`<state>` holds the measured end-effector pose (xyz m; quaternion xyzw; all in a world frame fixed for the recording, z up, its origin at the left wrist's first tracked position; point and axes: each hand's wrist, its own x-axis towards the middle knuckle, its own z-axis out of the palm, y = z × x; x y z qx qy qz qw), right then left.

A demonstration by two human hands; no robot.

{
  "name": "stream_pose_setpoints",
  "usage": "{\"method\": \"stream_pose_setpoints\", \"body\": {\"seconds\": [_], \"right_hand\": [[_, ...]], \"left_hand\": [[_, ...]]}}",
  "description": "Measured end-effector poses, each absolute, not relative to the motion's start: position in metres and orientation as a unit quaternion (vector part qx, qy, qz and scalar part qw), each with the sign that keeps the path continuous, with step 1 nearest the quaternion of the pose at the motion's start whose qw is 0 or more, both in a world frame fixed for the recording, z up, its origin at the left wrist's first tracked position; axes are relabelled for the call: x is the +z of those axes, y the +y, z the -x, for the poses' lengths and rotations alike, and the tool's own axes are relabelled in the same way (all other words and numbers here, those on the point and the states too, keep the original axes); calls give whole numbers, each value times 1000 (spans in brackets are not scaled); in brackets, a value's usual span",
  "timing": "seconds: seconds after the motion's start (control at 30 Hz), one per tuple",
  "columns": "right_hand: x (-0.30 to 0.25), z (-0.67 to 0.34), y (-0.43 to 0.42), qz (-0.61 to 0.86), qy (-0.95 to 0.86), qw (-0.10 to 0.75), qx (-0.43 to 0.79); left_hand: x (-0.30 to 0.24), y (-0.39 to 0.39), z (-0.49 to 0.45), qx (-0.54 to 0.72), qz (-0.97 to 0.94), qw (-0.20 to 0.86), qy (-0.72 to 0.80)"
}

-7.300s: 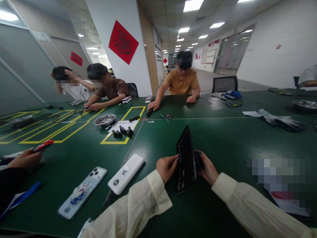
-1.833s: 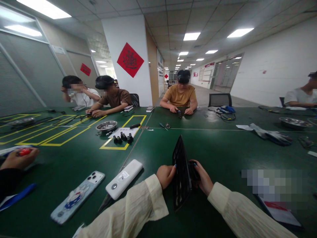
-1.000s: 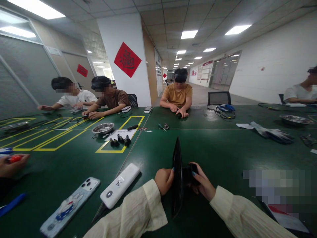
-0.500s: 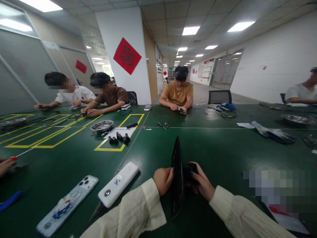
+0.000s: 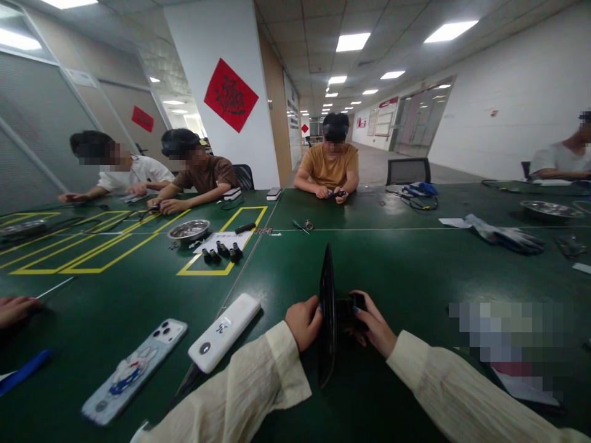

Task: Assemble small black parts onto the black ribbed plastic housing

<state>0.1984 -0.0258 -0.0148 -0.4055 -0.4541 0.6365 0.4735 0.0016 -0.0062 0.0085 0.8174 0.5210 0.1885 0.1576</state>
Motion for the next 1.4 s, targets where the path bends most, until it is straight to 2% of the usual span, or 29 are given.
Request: {"method": "stream_pose_setpoints", "body": {"seconds": [0.3, 0.63, 0.9, 1.4], "right_hand": [[-18, -200, -25, 409, -456, 472, 634], [-15, -200, -24, 407, -453, 463, 644], [-17, -202, -23, 409, -448, 464, 646], [-12, -200, -25, 407, -453, 466, 642]], "left_hand": [[7, -6, 0, 165, -831, 154, 509], [6, -2, -1, 192, -804, 237, 510], [5, -3, 1, 183, -828, 216, 484], [5, 0, -2, 235, -771, 281, 521]]}}
